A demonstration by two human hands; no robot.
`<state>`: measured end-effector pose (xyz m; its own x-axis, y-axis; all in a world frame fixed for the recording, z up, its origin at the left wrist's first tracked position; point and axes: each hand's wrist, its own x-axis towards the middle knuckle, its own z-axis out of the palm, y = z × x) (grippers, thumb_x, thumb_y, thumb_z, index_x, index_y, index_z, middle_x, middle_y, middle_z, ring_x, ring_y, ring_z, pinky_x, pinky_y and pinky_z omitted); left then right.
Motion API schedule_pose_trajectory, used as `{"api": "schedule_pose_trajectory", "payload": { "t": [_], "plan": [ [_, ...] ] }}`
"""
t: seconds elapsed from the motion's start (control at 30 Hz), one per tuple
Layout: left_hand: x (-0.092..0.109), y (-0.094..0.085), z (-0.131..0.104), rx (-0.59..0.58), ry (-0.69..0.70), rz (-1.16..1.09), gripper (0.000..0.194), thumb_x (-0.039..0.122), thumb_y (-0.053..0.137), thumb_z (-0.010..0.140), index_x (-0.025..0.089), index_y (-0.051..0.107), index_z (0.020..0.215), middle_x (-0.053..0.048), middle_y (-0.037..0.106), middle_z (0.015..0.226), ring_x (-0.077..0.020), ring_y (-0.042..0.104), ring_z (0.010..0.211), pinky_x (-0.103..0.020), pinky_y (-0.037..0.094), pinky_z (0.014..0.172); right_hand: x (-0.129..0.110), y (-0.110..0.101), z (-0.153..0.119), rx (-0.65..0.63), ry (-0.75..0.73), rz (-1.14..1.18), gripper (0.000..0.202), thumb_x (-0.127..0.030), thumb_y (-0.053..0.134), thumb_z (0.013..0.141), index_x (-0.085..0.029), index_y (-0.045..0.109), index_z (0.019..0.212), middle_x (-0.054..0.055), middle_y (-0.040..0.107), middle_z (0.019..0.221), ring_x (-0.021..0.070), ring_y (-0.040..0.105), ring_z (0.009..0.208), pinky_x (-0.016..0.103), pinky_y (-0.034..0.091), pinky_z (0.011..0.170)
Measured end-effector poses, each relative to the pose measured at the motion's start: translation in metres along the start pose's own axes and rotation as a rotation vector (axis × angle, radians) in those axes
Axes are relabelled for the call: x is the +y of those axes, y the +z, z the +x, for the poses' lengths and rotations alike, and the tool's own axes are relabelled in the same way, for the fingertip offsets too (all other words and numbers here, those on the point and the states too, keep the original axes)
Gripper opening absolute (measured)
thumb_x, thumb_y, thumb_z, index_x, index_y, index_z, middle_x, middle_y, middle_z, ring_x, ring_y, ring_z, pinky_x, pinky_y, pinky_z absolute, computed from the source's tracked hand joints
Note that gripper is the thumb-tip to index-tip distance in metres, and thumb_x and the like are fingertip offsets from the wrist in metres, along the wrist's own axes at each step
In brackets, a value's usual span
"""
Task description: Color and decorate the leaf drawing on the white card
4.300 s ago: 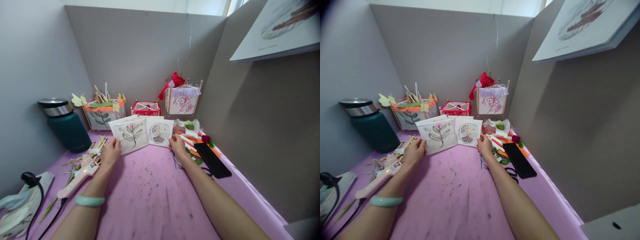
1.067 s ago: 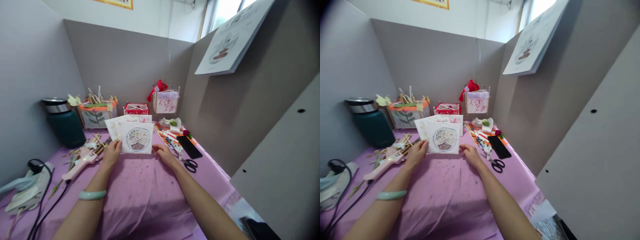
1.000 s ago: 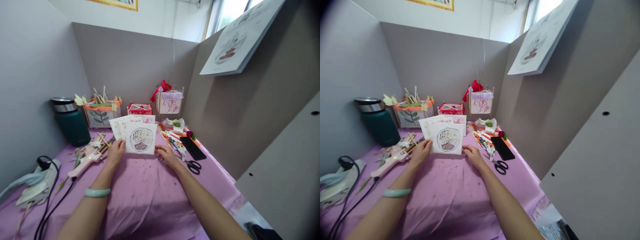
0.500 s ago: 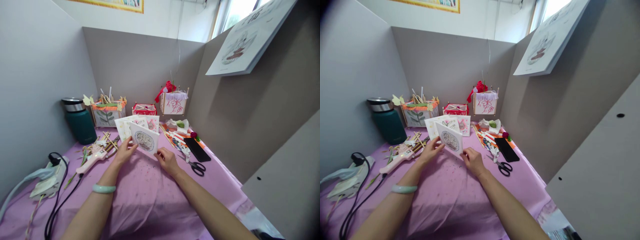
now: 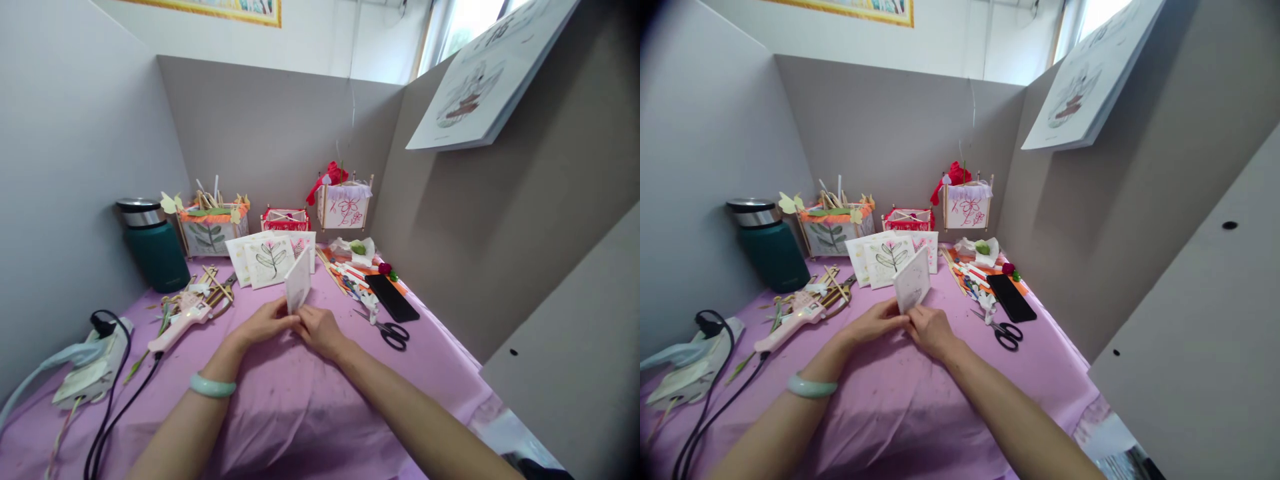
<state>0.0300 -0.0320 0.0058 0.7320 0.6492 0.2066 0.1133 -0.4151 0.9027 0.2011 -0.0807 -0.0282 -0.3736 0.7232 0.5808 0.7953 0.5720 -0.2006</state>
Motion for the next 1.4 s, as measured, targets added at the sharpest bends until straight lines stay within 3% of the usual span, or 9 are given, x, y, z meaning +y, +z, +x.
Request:
{"api": "schedule_pose_trajectory", "payload": {
  "t": [0.17,0.37,0.57,0.67,0.8,0.97,1.03,1.13,1.4],
  "plan": [
    [-0.012,-0.004,0.006,0.305,-0.128,-0.001,0.034,0.041,0.054,0.078,0.01,0.063,0.089,-0.009,0.067,0.087,-0.0215,0.059,0.08,-0.035,0.047,0.073,0.001,-0.003,0.0,0.128,0.084,0.086,0.02,-0.027,0.042,0.091,-0.019,0.059,0.098,0.005,0.064,0.089,0.0146,0.059,0.081,0.024,0.042,0.073],
    [-0.007,-0.01,0.001,0.305,-0.155,-0.108,0.041,0.04,0.052,0.078,0.011,0.056,0.106,-0.011,0.065,0.095,-0.0215,0.062,0.08,-0.031,0.049,0.063,0.024,-0.012,0.0,0.461,0.526,0.079,0.035,-0.035,0.044,0.087,-0.014,0.052,0.113,0.011,0.059,0.103,0.0176,0.056,0.079,0.03,0.043,0.076],
    [-0.001,-0.004,0.002,0.296,-0.19,-0.048,0.038,0.028,0.051,0.075,0.009,0.059,0.107,-0.009,0.068,0.086,-0.0186,0.062,0.072,-0.028,0.048,0.061,0.043,-0.013,-0.003,0.269,0.768,-0.033,0.039,-0.041,0.045,0.084,-0.012,0.057,0.107,0.011,0.063,0.097,0.0212,0.057,0.087,0.029,0.04,0.073],
    [-0.003,-0.004,0.003,0.348,-0.208,0.069,0.036,0.026,0.051,0.077,0.011,0.061,0.109,-0.008,0.069,0.084,-0.0185,0.063,0.073,-0.029,0.048,0.065,0.046,-0.016,-0.004,0.141,0.802,-0.044,0.034,-0.041,0.042,0.085,-0.015,0.064,0.085,0.007,0.065,0.074,0.0202,0.057,0.071,0.028,0.036,0.063],
    [0.004,-0.011,-0.007,0.588,-0.26,0.337,0.037,0.03,0.048,0.082,0.013,0.06,0.112,-0.011,0.067,0.089,-0.0224,0.06,0.083,-0.036,0.044,0.078,0.05,-0.023,-0.005,0.163,0.867,-0.074,0.036,-0.041,0.039,0.086,-0.016,0.065,0.087,0.008,0.066,0.076,0.0197,0.057,0.069,0.028,0.033,0.06],
    [0.029,-0.041,-0.059,0.872,-0.349,0.691,0.028,0.026,0.044,0.083,0.015,0.062,0.103,-0.016,0.058,0.11,-0.0315,0.043,0.113,-0.047,0.029,0.096,0.058,-0.027,-0.005,0.077,0.951,-0.124,0.041,-0.043,0.038,0.085,-0.016,0.065,0.099,0.011,0.068,0.086,0.0236,0.061,0.078,0.03,0.035,0.062],
    [0.037,-0.051,-0.084,0.872,-0.538,1.084,0.029,0.026,0.047,0.08,0.012,0.062,0.1,-0.019,0.059,0.106,-0.0343,0.047,0.108,-0.046,0.035,0.088,0.058,-0.027,-0.004,0.03,0.974,-0.125,0.041,-0.042,0.038,0.085,-0.016,0.062,0.107,0.011,0.067,0.092,0.0252,0.062,0.083,0.032,0.038,0.065],
    [0.039,-0.056,-0.111,0.756,-0.738,1.341,0.033,0.026,0.046,0.079,0.007,0.061,0.102,-0.021,0.061,0.1,-0.0357,0.053,0.097,-0.044,0.039,0.077,0.055,-0.028,-0.003,-0.004,0.971,-0.136,0.042,-0.039,0.041,0.085,-0.015,0.056,0.116,0.012,0.065,0.101,0.0264,0.061,0.091,0.034,0.041,0.071],
    [0.029,-0.053,-0.123,0.675,-0.762,1.461,0.035,0.008,0.029,0.082,0.007,0.061,0.096,-0.02,0.064,0.09,-0.0308,0.056,0.09,-0.039,0.037,0.073,0.049,-0.027,-0.007,0.039,0.814,-0.295,0.038,-0.032,0.043,0.085,-0.012,0.051,0.117,0.014,0.058,0.106,0.0261,0.056,0.096,0.035,0.043,0.072]
  ]
}}
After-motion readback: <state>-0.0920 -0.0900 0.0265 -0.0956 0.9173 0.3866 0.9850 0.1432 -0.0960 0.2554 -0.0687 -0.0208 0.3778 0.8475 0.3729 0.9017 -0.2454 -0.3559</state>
